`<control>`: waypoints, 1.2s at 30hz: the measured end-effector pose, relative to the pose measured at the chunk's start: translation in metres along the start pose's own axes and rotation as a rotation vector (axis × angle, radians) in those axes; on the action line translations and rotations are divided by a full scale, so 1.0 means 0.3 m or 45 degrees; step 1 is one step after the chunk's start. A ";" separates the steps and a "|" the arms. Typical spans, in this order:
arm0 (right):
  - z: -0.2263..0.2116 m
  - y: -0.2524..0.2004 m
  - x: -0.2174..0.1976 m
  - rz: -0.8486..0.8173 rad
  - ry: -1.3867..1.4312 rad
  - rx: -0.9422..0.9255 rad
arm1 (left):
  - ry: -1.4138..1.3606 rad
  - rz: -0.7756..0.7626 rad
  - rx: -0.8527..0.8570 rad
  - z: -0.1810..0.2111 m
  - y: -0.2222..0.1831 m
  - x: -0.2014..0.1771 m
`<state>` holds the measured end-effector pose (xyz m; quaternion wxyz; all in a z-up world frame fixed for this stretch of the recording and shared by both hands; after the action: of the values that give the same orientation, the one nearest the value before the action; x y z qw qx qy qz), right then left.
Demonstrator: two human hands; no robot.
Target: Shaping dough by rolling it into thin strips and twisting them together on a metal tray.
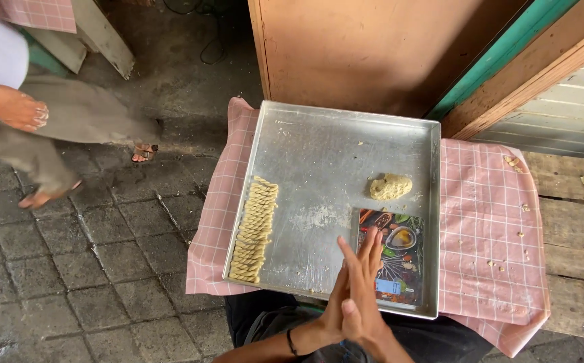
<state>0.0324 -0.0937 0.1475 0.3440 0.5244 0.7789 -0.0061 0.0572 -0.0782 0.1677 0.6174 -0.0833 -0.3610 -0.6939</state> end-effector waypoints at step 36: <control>0.066 -0.009 0.001 -0.058 0.036 -0.087 | 0.153 0.033 0.047 -0.061 -0.053 -0.008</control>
<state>0.0405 -0.1021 0.1313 0.3504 0.4946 0.7951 0.0202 0.0491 -0.0878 0.1468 0.6482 -0.0347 -0.3350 -0.6829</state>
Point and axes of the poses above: each hand's wrist, its own y-axis towards the middle knuckle, its own x-axis out of the palm, z = x × y, the point moved 7 cm from there along y, towards the middle knuckle, and after that the axes turned 1 degree about -y, right-handed, at the moved point
